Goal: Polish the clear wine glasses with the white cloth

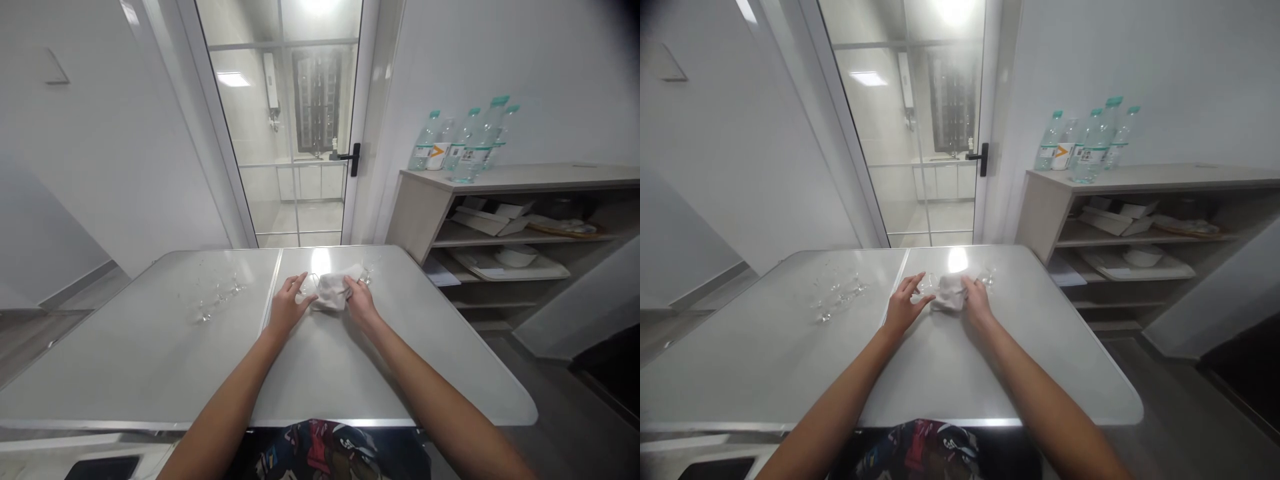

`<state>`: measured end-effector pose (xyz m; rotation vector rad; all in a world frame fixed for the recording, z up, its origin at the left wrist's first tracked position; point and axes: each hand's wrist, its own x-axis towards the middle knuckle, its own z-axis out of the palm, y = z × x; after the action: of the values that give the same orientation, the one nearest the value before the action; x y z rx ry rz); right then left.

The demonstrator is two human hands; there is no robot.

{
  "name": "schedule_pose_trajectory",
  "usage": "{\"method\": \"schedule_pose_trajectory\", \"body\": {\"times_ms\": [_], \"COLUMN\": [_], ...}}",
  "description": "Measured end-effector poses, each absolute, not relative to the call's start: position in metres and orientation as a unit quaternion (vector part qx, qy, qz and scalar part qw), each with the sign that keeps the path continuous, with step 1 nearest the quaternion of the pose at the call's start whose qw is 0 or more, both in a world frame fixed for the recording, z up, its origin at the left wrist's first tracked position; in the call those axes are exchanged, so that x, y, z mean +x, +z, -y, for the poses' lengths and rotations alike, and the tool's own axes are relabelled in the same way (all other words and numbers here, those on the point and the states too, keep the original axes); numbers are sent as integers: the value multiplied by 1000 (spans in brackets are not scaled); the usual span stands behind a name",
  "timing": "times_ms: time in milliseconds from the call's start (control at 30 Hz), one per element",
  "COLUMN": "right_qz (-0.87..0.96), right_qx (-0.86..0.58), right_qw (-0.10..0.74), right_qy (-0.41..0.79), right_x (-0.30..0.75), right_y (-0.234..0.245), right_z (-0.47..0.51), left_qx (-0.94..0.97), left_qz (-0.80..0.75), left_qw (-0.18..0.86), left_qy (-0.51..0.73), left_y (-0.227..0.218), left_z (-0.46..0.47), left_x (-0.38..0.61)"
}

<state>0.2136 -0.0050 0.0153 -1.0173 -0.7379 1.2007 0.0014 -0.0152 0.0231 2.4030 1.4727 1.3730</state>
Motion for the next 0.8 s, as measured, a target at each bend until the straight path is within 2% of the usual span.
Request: {"method": "schedule_pose_trajectory", "body": {"times_ms": [100, 300, 400, 500, 633, 800], "right_qz": [446, 650, 696, 695, 625, 535], "right_qx": [-429, -346, -328, -309, -300, -336], "right_qw": [650, 507, 481, 497, 544, 597], "right_qy": [441, 448, 421, 419, 472, 495], "right_x": [211, 203, 205, 206, 200, 197], "right_y": [23, 32, 31, 29, 27, 28], "right_z": [13, 36, 36, 31, 28, 27], "left_qx": [782, 836, 842, 828, 838, 833], "left_qz": [-464, -389, -381, -405, -388, -388], "left_qw": [-5, -48, -71, -80, -86, -101], "left_qy": [416, 384, 376, 379, 373, 382], "left_y": [22, 19, 17, 19, 25, 33], "left_z": [14, 13, 13, 13, 14, 16], "left_x": [2, 2, 2, 3, 5, 2]}}
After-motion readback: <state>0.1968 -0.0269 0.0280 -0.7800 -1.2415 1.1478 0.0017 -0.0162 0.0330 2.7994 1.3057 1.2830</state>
